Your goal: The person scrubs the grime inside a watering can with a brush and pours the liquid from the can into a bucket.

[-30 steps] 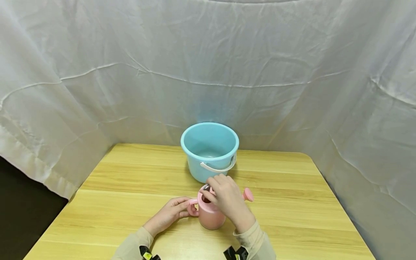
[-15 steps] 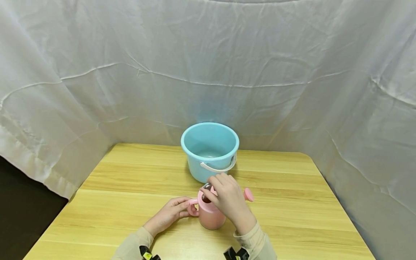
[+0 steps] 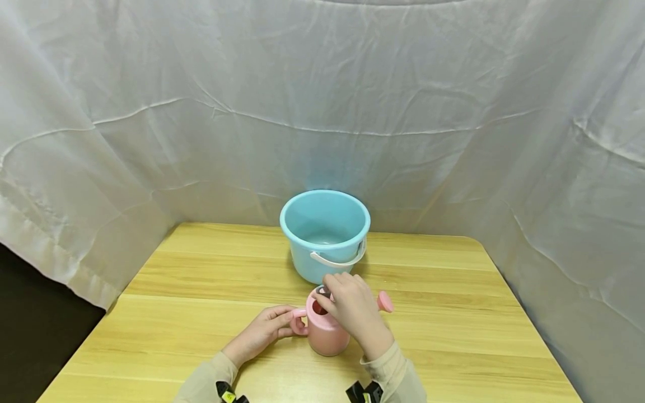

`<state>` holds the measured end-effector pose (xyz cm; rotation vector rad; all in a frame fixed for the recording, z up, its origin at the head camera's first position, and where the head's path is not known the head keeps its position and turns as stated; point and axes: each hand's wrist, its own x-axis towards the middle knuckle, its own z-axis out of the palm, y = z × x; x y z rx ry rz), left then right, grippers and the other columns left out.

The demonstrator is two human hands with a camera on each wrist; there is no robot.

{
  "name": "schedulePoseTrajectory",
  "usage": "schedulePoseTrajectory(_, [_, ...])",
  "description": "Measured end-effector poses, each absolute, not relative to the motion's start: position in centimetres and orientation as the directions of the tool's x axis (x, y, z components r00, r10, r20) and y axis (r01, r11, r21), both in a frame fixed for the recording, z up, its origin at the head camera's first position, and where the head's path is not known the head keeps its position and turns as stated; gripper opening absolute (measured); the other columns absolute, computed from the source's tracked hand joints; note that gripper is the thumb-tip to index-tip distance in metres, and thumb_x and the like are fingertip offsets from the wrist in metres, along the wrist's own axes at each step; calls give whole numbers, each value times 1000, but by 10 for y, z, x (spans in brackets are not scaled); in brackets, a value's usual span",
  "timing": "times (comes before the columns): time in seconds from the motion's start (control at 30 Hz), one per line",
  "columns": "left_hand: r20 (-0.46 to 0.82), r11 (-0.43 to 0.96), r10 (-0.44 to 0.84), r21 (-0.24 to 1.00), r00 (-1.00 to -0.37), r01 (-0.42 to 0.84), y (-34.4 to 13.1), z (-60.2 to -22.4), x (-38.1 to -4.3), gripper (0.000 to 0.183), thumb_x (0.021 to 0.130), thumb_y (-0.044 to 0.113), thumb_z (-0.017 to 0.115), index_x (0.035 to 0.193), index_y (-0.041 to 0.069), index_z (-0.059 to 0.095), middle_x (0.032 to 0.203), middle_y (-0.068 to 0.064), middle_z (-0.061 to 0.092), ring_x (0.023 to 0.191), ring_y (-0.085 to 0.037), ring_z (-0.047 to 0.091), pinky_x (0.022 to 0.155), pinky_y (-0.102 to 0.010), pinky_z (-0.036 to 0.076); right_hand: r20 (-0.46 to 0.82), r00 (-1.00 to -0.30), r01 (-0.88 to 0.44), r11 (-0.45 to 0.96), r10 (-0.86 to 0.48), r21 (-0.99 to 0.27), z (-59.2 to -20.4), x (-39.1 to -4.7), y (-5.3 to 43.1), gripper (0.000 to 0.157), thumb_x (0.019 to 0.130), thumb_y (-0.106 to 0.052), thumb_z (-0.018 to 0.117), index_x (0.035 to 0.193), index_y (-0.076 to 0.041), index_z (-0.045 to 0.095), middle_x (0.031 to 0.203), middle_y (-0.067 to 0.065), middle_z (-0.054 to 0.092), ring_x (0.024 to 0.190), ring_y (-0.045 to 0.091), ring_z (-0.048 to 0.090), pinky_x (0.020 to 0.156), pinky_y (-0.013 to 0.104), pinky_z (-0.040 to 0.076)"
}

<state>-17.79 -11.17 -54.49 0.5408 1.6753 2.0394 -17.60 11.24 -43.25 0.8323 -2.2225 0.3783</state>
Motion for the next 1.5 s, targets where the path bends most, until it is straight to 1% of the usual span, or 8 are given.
schedulePoseTrajectory(0.17, [17,-165,566,982,-824,-93,-112,-545,-178,45,103,31,48,124,-7,57,98,-5,63,102,-19,67,98,-37,55,681,-578,-632,775,-449,-25,-434,-176,112,35,70,-20,86,71,-17,51,59,-11,37,56,9,38,51,17,27])
schedulePoseTrajectory(0.37, [23,-168,574,982,-819,-89,-112,-545,-178,45,103,30,47,123,-8,56,98,-5,63,102,-20,67,99,-37,55,632,-607,-649,759,-481,-46,-433,-175,113,24,75,-16,83,89,-15,64,70,-8,58,63,10,51,54,22,41])
schedulePoseTrajectory(0.57, [19,-162,572,983,-820,-90,-112,-545,-178,44,103,30,48,123,-8,57,99,-5,62,103,-21,67,99,-38,55,593,-616,-683,727,-519,-73,-431,-174,115,27,77,-10,80,100,-15,67,82,-5,67,65,10,54,57,23,46])
schedulePoseTrajectory(0.73, [19,-158,563,984,-826,-86,-112,-544,-177,45,102,32,49,125,-6,57,98,-6,62,103,-21,67,98,-38,55,556,-634,-690,718,-537,-93,-427,-173,116,26,76,-8,77,98,-15,66,80,-6,65,63,8,50,57,22,46])
schedulePoseTrajectory(0.9, [20,-164,563,983,-826,-88,-112,-544,-176,46,102,32,49,126,-6,56,98,-5,63,102,-20,67,98,-37,55,473,-707,-655,739,-526,-156,-420,-169,119,25,78,-14,79,98,-15,65,76,-7,61,65,7,50,57,21,44])
schedulePoseTrajectory(0.97, [21,-166,563,982,-826,-88,-112,-545,-177,47,102,33,50,127,-6,56,98,-5,63,102,-20,67,98,-37,55,427,-746,-624,761,-511,-178,-417,-167,122,27,77,-20,81,98,-16,65,75,-9,59,66,7,50,56,20,42])
schedulePoseTrajectory(1.07, [21,-165,563,982,-826,-88,-112,-545,-177,47,102,33,50,127,-7,56,98,-5,63,103,-20,67,98,-37,55,385,-772,-604,772,-506,-196,-412,-165,127,29,74,-23,83,96,-17,64,72,-10,54,66,6,48,55,18,38])
schedulePoseTrajectory(1.5, [38,-173,569,982,-821,-75,-112,-547,-177,48,103,31,48,125,-10,55,98,-4,64,102,-19,68,97,-37,56,395,-777,-600,768,-491,-226,-400,-159,134,28,71,-25,85,88,-14,65,69,-8,53,65,4,43,58,19,36])
